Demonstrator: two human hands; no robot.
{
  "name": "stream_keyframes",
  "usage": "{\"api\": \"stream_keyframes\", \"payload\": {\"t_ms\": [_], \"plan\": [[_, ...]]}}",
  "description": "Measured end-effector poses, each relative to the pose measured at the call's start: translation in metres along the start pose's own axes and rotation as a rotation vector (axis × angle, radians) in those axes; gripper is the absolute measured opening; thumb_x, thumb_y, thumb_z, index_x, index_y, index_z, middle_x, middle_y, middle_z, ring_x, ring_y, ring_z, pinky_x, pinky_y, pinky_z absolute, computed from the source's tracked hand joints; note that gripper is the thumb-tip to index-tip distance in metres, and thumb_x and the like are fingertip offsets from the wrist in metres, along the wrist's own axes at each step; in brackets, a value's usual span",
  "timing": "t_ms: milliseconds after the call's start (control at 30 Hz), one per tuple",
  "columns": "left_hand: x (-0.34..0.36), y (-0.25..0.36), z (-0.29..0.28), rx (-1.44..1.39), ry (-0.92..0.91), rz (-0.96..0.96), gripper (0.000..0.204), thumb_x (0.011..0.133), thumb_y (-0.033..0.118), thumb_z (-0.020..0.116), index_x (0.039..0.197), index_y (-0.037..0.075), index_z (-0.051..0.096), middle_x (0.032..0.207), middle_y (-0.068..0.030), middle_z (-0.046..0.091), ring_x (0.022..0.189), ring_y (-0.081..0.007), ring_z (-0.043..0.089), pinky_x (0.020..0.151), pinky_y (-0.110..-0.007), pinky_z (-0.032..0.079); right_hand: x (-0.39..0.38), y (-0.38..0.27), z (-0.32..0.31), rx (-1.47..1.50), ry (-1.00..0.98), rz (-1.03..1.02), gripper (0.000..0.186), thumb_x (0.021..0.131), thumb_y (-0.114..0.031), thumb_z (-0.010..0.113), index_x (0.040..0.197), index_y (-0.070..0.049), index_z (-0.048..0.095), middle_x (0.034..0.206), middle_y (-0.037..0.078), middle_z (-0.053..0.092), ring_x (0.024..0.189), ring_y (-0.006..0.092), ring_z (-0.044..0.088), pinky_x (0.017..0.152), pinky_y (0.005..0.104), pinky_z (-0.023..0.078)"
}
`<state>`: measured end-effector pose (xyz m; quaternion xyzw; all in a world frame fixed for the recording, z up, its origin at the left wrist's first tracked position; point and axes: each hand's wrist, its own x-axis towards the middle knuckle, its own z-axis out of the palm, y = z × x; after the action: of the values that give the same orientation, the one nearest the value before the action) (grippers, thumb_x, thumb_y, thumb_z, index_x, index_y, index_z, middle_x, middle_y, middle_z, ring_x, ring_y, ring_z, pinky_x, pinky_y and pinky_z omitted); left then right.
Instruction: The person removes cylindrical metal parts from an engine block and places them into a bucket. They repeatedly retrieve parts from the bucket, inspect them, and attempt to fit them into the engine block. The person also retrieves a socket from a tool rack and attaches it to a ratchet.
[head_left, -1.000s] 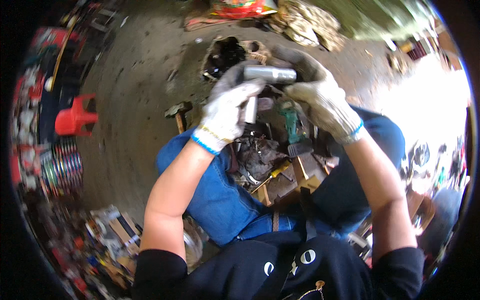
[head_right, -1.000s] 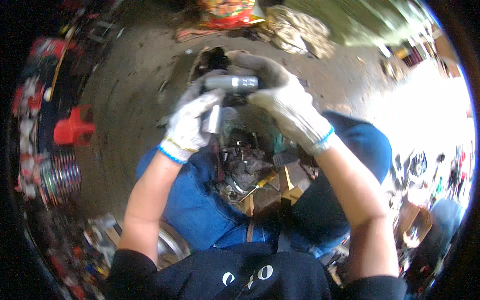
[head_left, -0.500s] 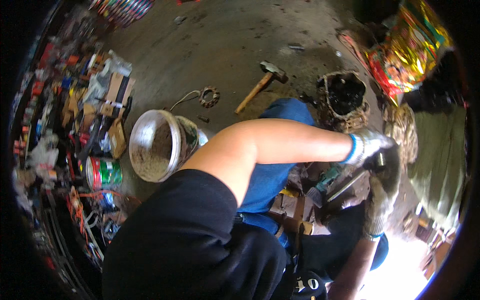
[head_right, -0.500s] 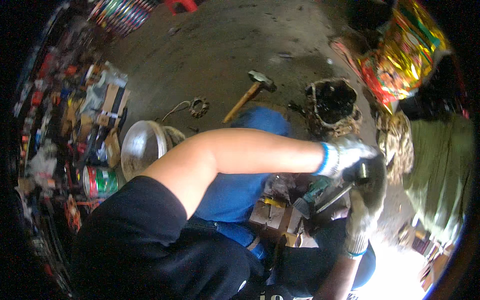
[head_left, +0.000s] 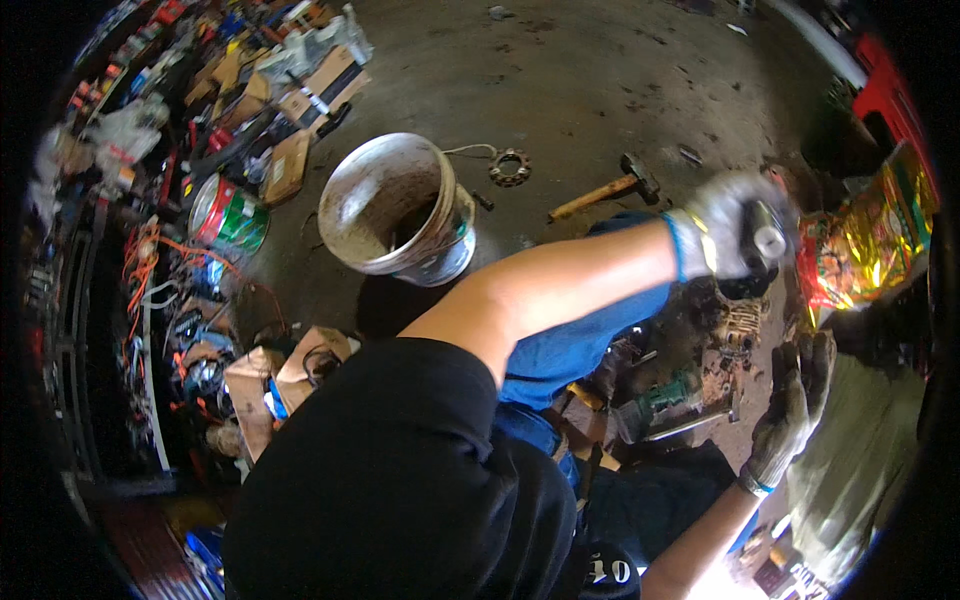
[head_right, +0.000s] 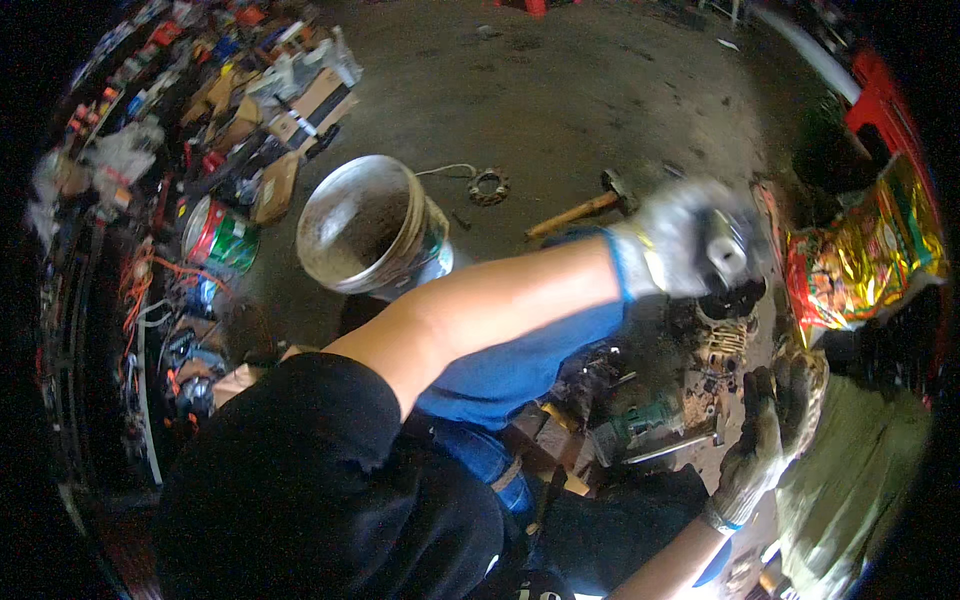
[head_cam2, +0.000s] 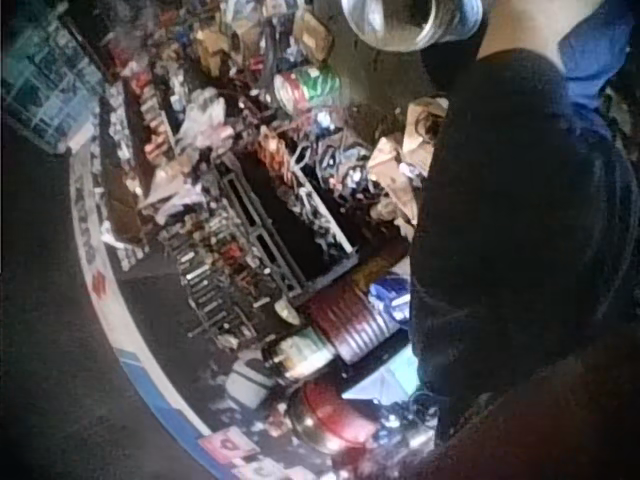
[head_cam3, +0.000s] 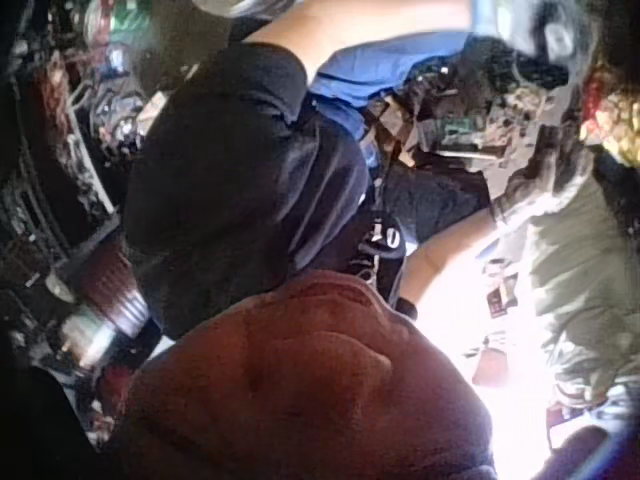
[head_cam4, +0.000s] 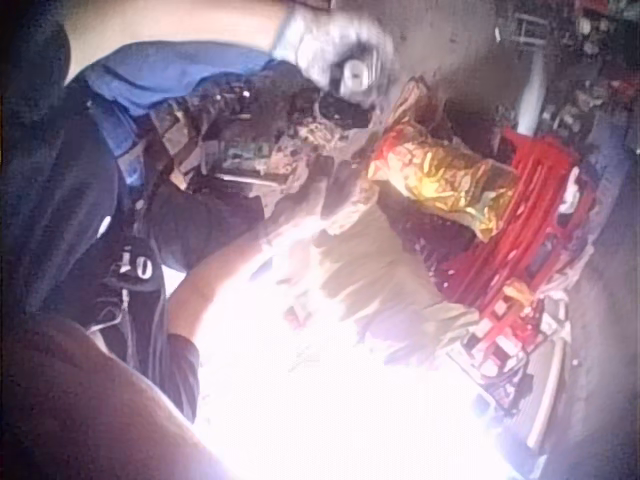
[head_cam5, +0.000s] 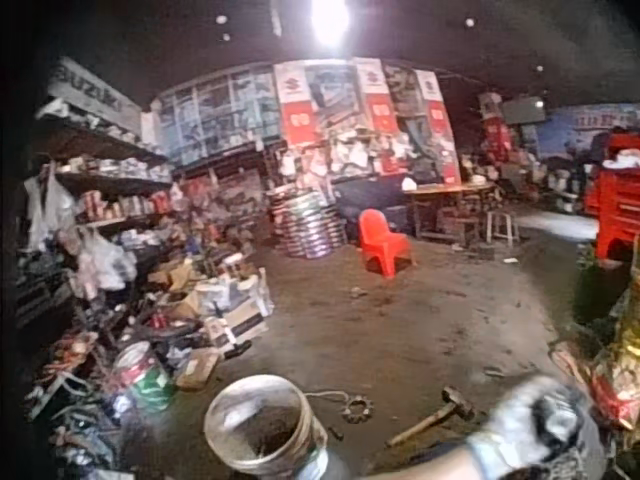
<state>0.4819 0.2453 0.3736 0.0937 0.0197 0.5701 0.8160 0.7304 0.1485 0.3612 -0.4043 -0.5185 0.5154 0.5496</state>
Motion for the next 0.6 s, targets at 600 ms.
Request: {"api": "stream_keyframes", "payload": {"t_ms": [600], "plan": [[-0.422, 0.311, -0.25, 0.906, 1.645, 0.302, 0.017, 0.087, 0.025, 0.066, 0.09, 0.008, 0.07, 0.086, -0.014, 0.066, 0.077, -0.0267, 0.059, 0.065, -0.043, 0.05, -0.022, 0.042, -0.005, -0.114, -0.12, 0.559, 0.047, 0.09, -0.004, 0.058, 0.137, 0.001, 0.053, 0.117, 0.016, 0.064, 0.097, 0.0256, 0.067, 0.086, 0.0375, 0.059]]}}
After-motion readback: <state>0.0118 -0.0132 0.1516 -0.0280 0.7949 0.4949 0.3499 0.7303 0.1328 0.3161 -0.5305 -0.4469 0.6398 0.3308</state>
